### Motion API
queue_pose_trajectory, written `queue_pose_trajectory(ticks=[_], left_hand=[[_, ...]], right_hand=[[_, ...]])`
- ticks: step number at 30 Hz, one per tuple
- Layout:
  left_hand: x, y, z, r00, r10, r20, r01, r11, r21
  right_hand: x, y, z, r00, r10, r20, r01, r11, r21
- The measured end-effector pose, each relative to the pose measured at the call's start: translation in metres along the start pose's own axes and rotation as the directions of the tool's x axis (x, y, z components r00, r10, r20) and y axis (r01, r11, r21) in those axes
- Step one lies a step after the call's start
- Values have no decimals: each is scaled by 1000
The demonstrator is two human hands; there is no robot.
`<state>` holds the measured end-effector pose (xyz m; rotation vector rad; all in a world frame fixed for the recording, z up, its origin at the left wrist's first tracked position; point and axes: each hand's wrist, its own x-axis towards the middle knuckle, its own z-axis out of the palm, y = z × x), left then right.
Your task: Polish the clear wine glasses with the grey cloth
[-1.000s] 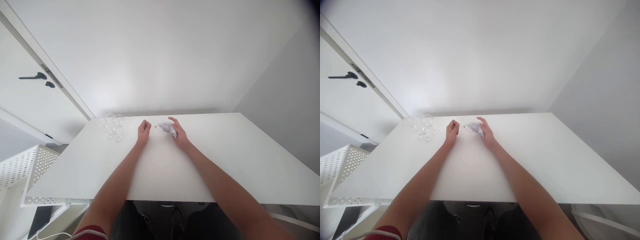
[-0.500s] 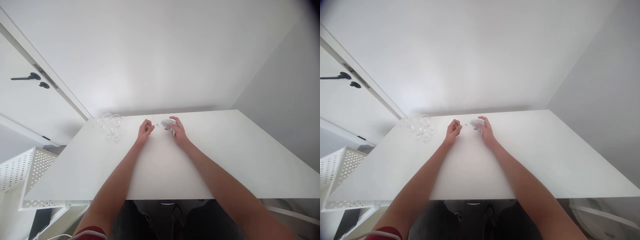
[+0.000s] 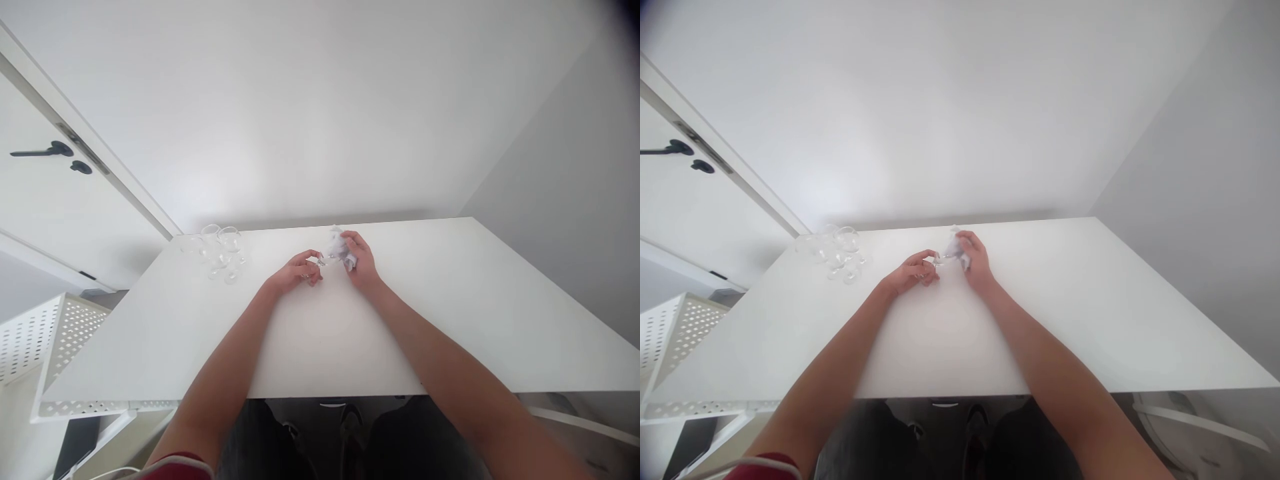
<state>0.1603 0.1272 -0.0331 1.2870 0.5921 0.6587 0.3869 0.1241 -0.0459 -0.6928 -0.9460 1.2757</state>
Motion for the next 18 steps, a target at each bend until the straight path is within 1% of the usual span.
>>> queue_pose_trajectory(ticks=[2,4,6,7,8,9,11,13,15,18], left_hand=[[0,0,-1,999,38,-28,-38,999,17],[1,0,-3,992,94,-89,-93,996,14],[2,0,-5,971,167,-168,-171,985,-7],[2,0,-5,959,198,-204,-206,978,-18],[2,0,-6,948,218,-233,-230,973,-25],[2,0,-6,941,227,-251,-241,970,-27],[1,1,-7,940,227,-254,-238,971,-14],[0,1,-6,949,217,-230,-221,975,8],[0,1,-6,958,198,-206,-197,980,29],[2,-1,-5,964,163,-210,-156,987,47]], right_hand=[[4,-1,-5,998,25,-63,-20,996,87],[8,-1,-12,980,45,-194,-17,990,142],[10,0,-15,955,42,-295,-4,992,128],[11,0,-15,950,29,-311,0,996,91],[10,2,-14,953,10,-303,1,999,38],[9,3,-11,963,1,-270,-7,1000,-23],[6,7,-3,988,30,-149,-52,988,-146],[2,8,3,995,94,-28,-98,969,-228],[-1,7,6,989,139,54,-124,968,-218],[-3,-1,5,979,166,117,-157,984,-78]])
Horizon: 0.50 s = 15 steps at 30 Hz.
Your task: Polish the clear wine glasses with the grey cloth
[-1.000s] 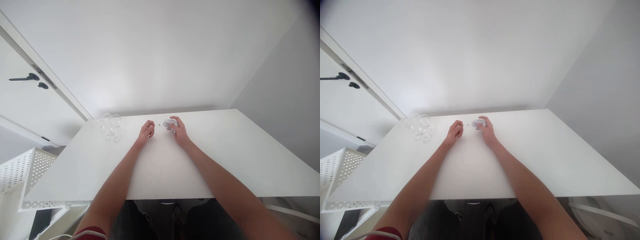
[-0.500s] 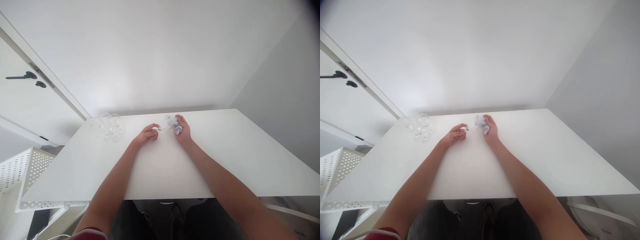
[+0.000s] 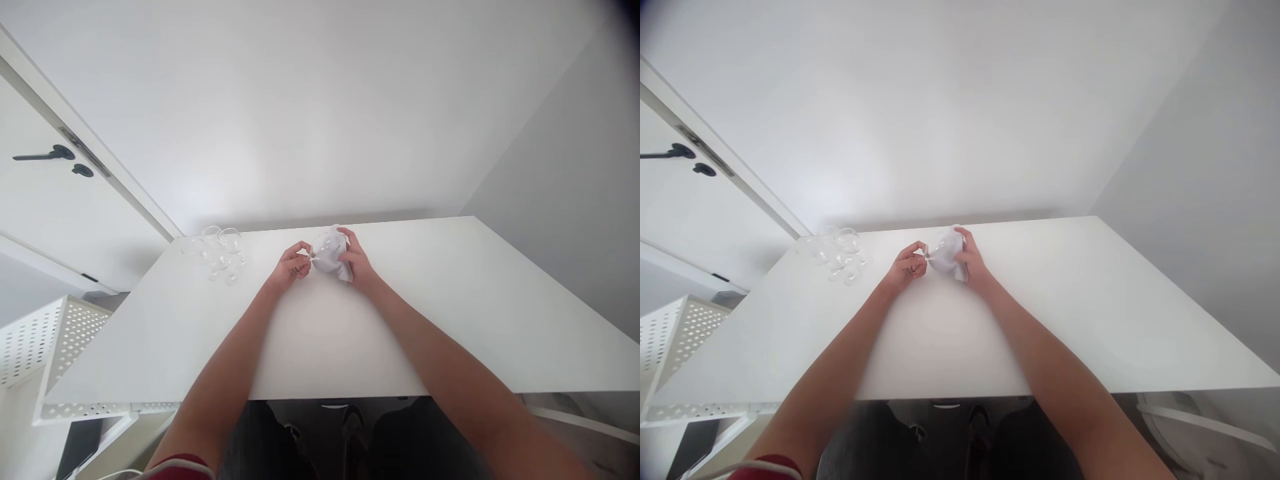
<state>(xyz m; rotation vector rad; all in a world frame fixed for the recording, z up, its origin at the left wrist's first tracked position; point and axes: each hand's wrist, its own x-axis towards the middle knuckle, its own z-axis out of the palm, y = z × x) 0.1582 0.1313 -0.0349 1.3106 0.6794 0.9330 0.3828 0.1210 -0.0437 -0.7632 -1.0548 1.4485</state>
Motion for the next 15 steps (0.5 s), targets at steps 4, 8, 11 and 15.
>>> queue_pose_trajectory(ticks=[4,8,11,15], left_hand=[[1,0,1,999,-10,-43,10,1000,-9],[0,2,1,995,19,-101,-23,999,-43],[0,3,1,995,26,-100,-32,998,-61],[-1,4,2,995,36,-91,-41,998,-51]], right_hand=[[1,-6,-9,998,40,43,-43,995,84],[3,-5,-14,998,61,0,-60,993,98],[2,-6,-11,998,67,13,-68,994,85],[1,-9,-8,998,51,-20,-48,992,116]])
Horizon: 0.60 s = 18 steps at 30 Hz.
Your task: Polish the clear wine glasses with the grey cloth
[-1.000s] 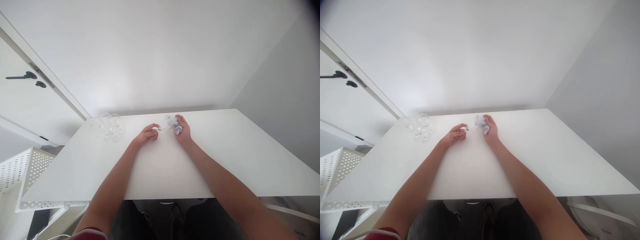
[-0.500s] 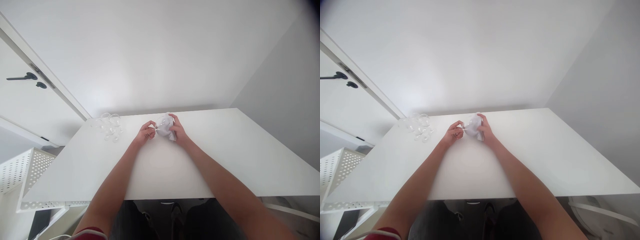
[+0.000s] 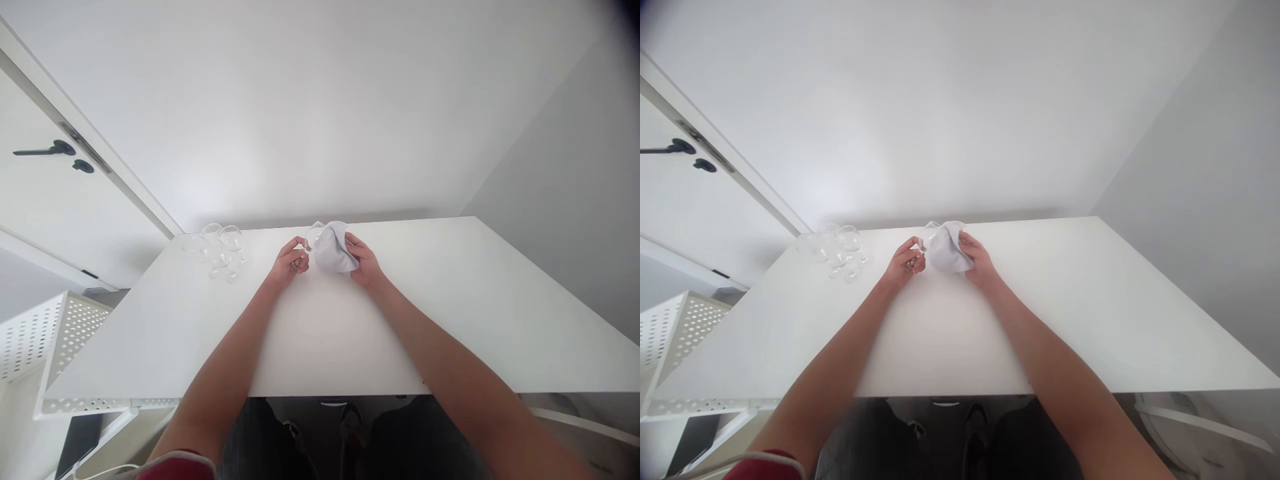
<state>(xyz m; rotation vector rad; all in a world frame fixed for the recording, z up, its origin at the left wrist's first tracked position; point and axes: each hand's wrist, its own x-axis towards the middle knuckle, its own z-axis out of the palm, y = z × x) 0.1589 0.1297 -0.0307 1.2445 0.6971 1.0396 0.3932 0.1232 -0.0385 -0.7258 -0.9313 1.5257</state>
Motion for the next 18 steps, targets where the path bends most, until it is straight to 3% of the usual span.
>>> queue_pose_trajectory(ticks=[6,11,14,18], left_hand=[[0,0,1,998,38,-44,-39,999,-24],[-1,-4,4,994,-31,102,23,997,76],[-2,-6,7,982,-78,171,45,982,185],[-2,-8,7,981,-54,186,11,974,226]], right_hand=[[2,6,-2,995,-53,79,58,997,-51],[0,12,-2,985,-155,75,162,981,-105],[-3,11,0,985,-113,131,127,986,-104],[-4,10,4,968,-113,225,144,982,-126]])
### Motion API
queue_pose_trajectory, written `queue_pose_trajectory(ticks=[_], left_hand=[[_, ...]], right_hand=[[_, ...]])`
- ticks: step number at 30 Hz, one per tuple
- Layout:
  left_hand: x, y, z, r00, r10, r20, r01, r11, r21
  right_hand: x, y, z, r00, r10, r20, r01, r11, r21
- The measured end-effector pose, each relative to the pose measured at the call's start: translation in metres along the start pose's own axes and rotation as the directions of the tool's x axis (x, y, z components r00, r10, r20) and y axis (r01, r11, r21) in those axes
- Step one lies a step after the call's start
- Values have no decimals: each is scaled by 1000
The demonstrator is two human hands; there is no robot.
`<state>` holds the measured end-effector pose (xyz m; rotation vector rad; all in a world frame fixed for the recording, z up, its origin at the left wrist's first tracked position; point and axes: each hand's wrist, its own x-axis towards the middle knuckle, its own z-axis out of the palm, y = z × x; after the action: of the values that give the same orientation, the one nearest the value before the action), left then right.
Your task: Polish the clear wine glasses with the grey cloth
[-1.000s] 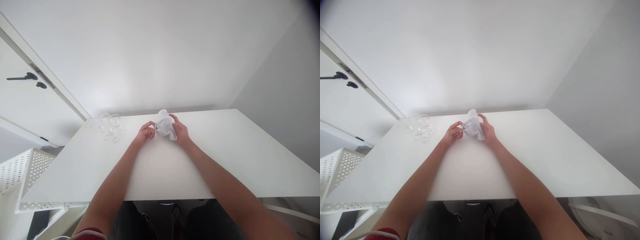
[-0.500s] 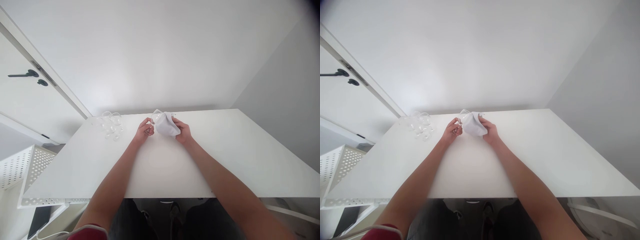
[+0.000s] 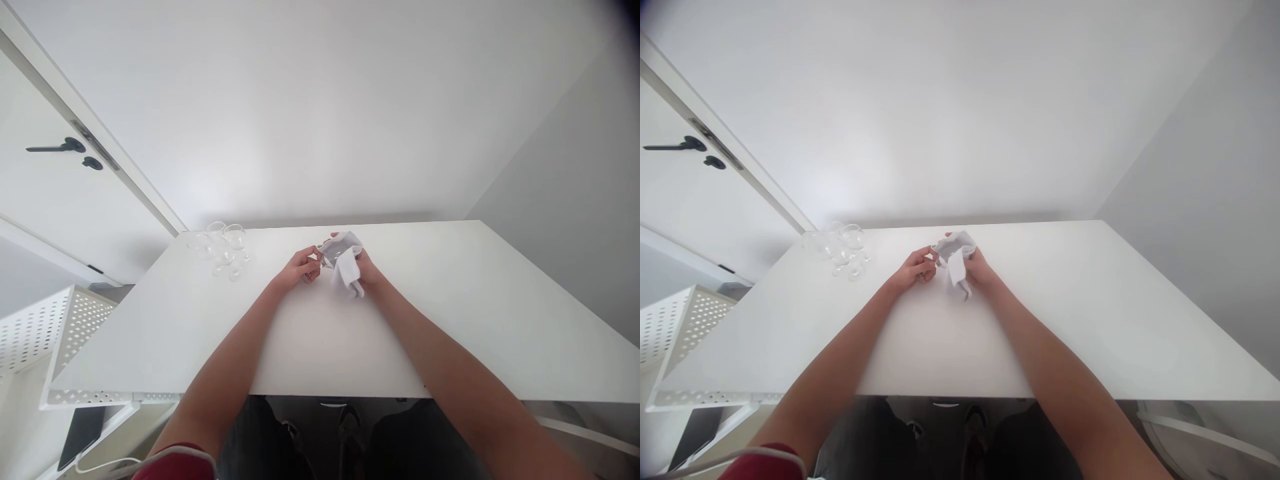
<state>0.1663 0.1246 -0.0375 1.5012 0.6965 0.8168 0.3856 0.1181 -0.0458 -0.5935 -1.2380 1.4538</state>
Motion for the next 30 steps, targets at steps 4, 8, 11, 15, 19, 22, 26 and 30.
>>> queue_pose_trajectory(ticks=[4,8,11,15,19,22,26,30], left_hand=[[1,-2,-1,998,27,-55,-26,999,31],[1,-4,-2,998,42,-54,-41,999,20],[1,-4,-2,998,49,-27,-49,998,30],[0,-5,-2,1000,6,-27,-4,998,59],[0,-7,-3,999,20,-37,-18,999,50],[1,-7,-5,996,54,-75,-52,998,30],[0,-4,-6,993,45,-106,-44,999,12],[-2,-1,-2,996,45,-72,-41,997,62]], right_hand=[[-2,0,4,986,-147,-81,126,966,-225],[-7,-5,9,957,-288,-28,239,842,-483],[-7,-5,8,966,-259,-10,211,807,-551],[2,5,3,958,-136,-254,21,913,-408],[5,11,0,947,-19,-321,-59,971,-232],[0,6,3,990,-98,-96,49,906,-421],[-6,-1,8,975,-218,-31,155,781,-604],[-3,6,9,959,-224,-171,88,815,-573]])
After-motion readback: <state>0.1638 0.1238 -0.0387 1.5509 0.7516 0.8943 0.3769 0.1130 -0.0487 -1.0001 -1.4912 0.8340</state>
